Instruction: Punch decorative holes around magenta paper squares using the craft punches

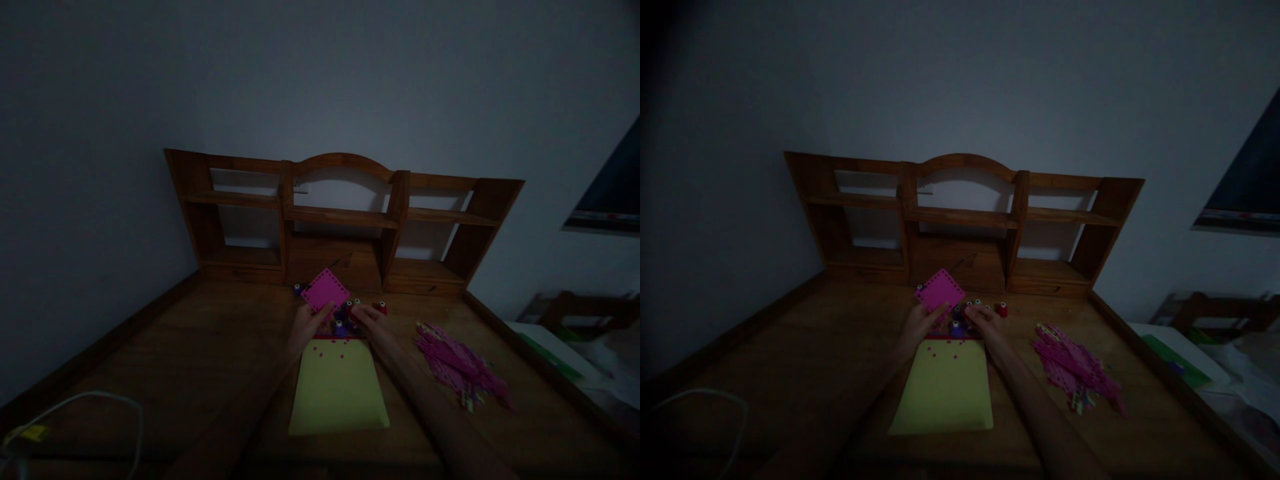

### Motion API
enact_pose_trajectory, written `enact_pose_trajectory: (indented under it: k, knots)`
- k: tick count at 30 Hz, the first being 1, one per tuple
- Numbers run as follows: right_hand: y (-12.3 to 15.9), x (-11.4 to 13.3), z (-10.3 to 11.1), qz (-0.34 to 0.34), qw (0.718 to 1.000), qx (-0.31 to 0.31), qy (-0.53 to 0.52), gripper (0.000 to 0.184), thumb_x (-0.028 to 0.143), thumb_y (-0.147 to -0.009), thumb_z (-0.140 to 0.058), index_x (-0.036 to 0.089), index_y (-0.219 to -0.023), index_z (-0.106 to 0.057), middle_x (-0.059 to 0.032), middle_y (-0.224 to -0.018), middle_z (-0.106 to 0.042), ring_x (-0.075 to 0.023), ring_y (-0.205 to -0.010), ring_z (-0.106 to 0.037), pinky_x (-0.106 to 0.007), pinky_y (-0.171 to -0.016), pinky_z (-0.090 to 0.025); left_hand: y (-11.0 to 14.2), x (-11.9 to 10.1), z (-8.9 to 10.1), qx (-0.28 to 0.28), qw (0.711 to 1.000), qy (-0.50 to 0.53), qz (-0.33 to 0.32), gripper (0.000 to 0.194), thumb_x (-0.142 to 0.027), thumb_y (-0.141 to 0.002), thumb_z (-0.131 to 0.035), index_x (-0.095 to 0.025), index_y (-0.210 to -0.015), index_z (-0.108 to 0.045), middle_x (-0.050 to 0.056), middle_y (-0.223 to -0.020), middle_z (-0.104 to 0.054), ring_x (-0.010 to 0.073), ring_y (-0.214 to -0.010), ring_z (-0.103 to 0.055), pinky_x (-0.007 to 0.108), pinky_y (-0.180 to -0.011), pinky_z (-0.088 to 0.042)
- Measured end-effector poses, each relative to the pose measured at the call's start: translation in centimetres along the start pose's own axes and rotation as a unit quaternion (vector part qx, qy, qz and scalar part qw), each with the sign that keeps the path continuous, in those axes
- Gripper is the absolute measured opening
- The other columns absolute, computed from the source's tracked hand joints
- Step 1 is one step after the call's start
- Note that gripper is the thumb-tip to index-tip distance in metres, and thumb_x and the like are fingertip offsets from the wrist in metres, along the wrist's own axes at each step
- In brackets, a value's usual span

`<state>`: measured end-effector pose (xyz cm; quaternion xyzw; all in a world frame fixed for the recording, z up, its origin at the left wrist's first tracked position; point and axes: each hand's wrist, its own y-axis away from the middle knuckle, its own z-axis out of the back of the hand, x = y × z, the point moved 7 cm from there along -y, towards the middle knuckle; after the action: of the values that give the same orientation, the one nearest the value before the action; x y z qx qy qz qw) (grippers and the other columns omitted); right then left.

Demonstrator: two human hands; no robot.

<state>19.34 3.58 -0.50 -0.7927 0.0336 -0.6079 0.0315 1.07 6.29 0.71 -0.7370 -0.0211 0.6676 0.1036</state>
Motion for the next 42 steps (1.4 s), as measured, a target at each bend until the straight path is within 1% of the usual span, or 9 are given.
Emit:
enact_pose_trajectory:
  k: [6, 8, 12, 15, 23, 29, 35, 39, 42]
  knots:
    - [-0.1, -0.4, -0.7, -0.004, 0.998, 0.021, -0.062, 0.042, 0.037, -0.061, -0.086, 0.019, -0.094, -0.07, -0.007, -0.094, -0.074, -0.0219, -0.084, -0.069, -0.037, -0.083, -0.052, 0.2, -0.3, -0.5, 0.019, 1.0, 0.0, -0.005, 0.044, -0.054, -0.073, -0.07, -0.01, -0.073, -0.066, 0.007, -0.063, -0.067, 0.0147, -0.049, -0.059, 0.024, -0.049, -0.047]
    - [-0.2, -0.6, -1.0, -0.011, 0.996, 0.031, -0.081, 0.04, 0.037, -0.062, -0.086, 0.02, -0.093, -0.068, -0.0063, -0.094, -0.074, -0.0218, -0.083, -0.07, -0.038, -0.084, -0.052, 0.3, -0.6, -0.6, 0.022, 1.0, -0.005, -0.009, 0.043, -0.054, -0.074, -0.069, -0.01, -0.072, -0.067, 0.007, -0.062, -0.067, 0.0143, -0.049, -0.059, 0.024, -0.049, -0.046]
    - [-0.1, -0.5, -1.3, -0.017, 0.997, 0.05, -0.061, 0.032, 0.044, -0.073, -0.077, 0.021, -0.092, -0.065, -0.0064, -0.093, -0.074, -0.0193, -0.077, -0.07, -0.033, -0.077, -0.054, 0.6, -1.2, -0.9, 0.024, 0.999, -0.027, -0.02, 0.042, -0.053, -0.075, -0.069, -0.011, -0.072, -0.068, 0.007, -0.063, -0.068, 0.0131, -0.048, -0.057, 0.022, -0.048, -0.045]
    - [0.1, -0.2, -1.3, -0.01, 0.999, 0.043, -0.026, 0.032, 0.047, -0.076, -0.074, 0.022, -0.093, -0.064, -0.0063, -0.094, -0.073, -0.0179, -0.075, -0.07, -0.029, -0.071, -0.054, 0.7, -1.3, -1.0, 0.03, 0.998, -0.039, -0.03, 0.041, -0.053, -0.076, -0.068, -0.011, -0.073, -0.068, 0.006, -0.063, -0.067, 0.0131, -0.048, -0.058, 0.022, -0.048, -0.045]
    - [0.6, 0.4, -1.7, 0.004, 0.999, 0.043, 0.009, 0.041, 0.053, -0.073, -0.074, 0.021, -0.097, -0.065, -0.0061, -0.093, -0.073, -0.0202, -0.078, -0.069, -0.032, -0.072, -0.054, 0.8, -1.4, -0.8, 0.017, 0.997, -0.061, -0.044, 0.037, -0.049, -0.076, -0.068, -0.013, -0.07, -0.063, 0.004, -0.059, -0.064, 0.0136, -0.049, -0.057, 0.022, -0.048, -0.044]
    - [0.8, 0.6, -1.8, 0.002, 0.999, 0.043, 0.016, 0.041, 0.054, -0.074, -0.073, 0.021, -0.096, -0.065, -0.0061, -0.09, -0.073, -0.0201, -0.077, -0.069, -0.031, -0.071, -0.053, 0.7, -1.3, -0.7, 0.007, 0.996, -0.074, -0.051, 0.037, -0.049, -0.076, -0.068, -0.013, -0.069, -0.064, 0.005, -0.058, -0.064, 0.0147, -0.048, -0.057, 0.023, -0.048, -0.043]
    - [0.7, 0.6, -1.7, -0.006, 0.999, 0.029, 0.014, 0.043, 0.056, -0.07, -0.074, 0.021, -0.093, -0.066, -0.0053, -0.087, -0.073, -0.0199, -0.072, -0.069, -0.032, -0.069, -0.053, 0.5, -0.9, -0.6, 0.006, 0.995, -0.074, -0.065, 0.034, -0.048, -0.075, -0.069, -0.014, -0.073, -0.065, 0.005, -0.064, -0.066, 0.0151, -0.051, -0.058, 0.024, -0.05, -0.044]
    - [0.7, 0.6, -1.8, -0.002, 0.999, 0.031, 0.016, 0.043, 0.055, -0.069, -0.075, 0.021, -0.093, -0.065, -0.0053, -0.09, -0.073, -0.0195, -0.073, -0.069, -0.032, -0.07, -0.053, 0.8, -1.3, -0.8, 0.013, 0.995, -0.079, -0.057, 0.032, -0.046, -0.076, -0.068, -0.014, -0.073, -0.064, 0.005, -0.063, -0.066, 0.0153, -0.051, -0.057, 0.024, -0.049, -0.044]
    - [0.9, 0.8, -2.0, 0.0, 0.999, 0.035, 0.019, 0.043, 0.054, -0.071, -0.075, 0.021, -0.095, -0.065, -0.0055, -0.091, -0.073, -0.0194, -0.076, -0.068, -0.032, -0.071, -0.053, 1.0, -1.8, -0.7, 0.004, 0.995, -0.077, -0.061, 0.029, -0.043, -0.074, -0.07, -0.014, -0.076, -0.063, 0.005, -0.068, -0.067, 0.0154, -0.054, -0.059, 0.024, -0.052, -0.045]
